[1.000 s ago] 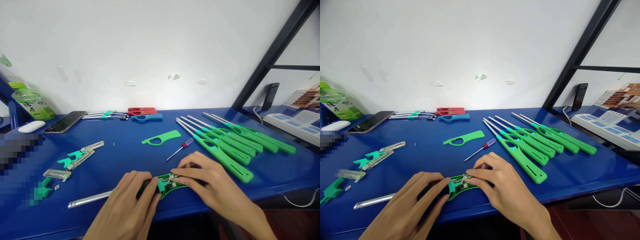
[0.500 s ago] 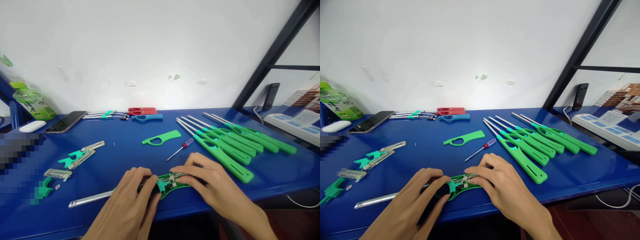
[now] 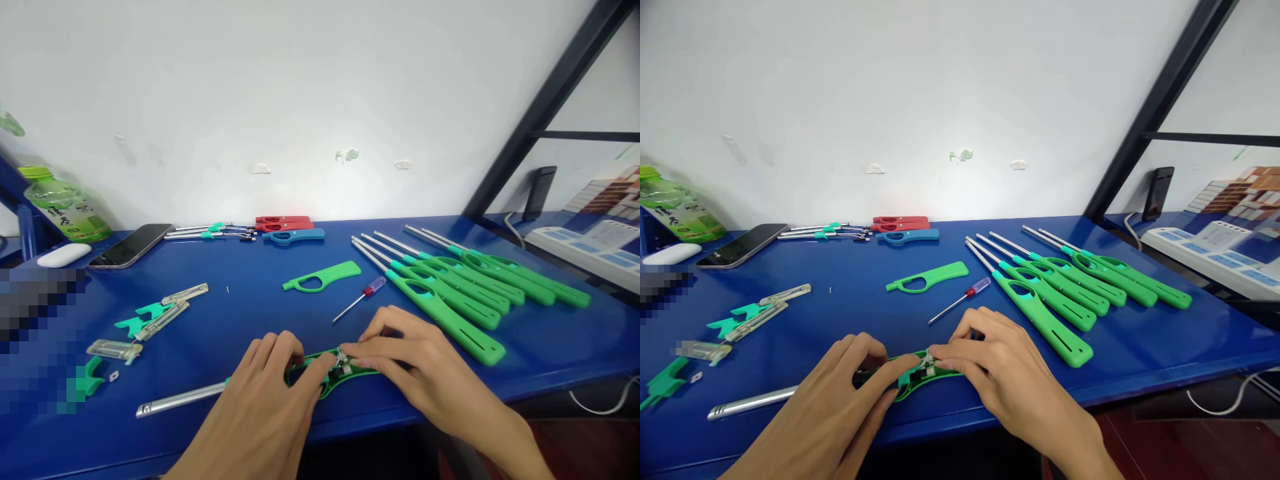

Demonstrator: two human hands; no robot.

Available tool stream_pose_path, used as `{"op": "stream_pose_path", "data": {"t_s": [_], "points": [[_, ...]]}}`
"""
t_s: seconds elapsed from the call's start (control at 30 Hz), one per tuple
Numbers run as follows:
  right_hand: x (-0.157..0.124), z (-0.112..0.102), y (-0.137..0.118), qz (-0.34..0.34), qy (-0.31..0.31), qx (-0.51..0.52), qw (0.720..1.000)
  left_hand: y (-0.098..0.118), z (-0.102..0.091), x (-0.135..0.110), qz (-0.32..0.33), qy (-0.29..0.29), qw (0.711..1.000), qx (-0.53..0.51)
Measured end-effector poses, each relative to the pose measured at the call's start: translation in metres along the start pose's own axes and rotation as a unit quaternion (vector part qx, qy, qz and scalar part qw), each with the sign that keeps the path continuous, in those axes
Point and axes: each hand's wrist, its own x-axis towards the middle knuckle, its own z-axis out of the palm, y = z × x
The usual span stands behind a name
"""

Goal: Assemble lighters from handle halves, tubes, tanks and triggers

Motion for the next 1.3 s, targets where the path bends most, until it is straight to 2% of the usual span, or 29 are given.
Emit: {"op": "stream_pose_path", "data": {"t_s": [0.23, 0.57, 0.67, 0.77, 0.83, 0.93, 1.07, 1.17, 1.3], "points": [[0.002, 0.001, -0.001, 0.009, 0.005, -0.002, 1.000, -0.002, 0.001, 0.000, 0.016, -0.019, 1.000, -0.003], [-0.001, -0.003, -0.001, 0.023, 0.027, 0.004, 0.999, -0.006, 0.003, -0.007, 0.043, 0.015, 0.999, 0.021], [-0.001, -0.011, -0.001, 0.013, 0.039, -0.035, 0.999, -0.009, 0.008, -0.008, 0.051, 0.029, 0.998, 0.030], [0.012, -0.026, -0.002, -0.032, 0.067, -0.126, 0.989, -0.010, 0.011, -0.009, 0.055, 0.039, 0.997, 0.038], [0.031, -0.036, 0.000, -0.069, 0.023, -0.206, 0.976, -0.010, 0.013, -0.009, 0.056, 0.043, 0.997, 0.043], [0.067, -0.045, 0.014, -0.101, -0.059, -0.259, 0.959, -0.011, 0.015, -0.009, 0.058, 0.051, 0.996, 0.054], [0.108, -0.040, 0.042, -0.132, -0.151, -0.327, 0.924, -0.012, 0.019, -0.012, 0.051, 0.057, 0.995, 0.069], [0.120, -0.031, 0.051, -0.160, -0.199, -0.358, 0.898, -0.010, 0.018, -0.014, 0.041, 0.074, 0.995, 0.050], [0.118, -0.019, 0.043, -0.176, -0.218, -0.393, 0.876, -0.011, 0.008, -0.011, -0.003, 0.120, 0.992, -0.029]]}}
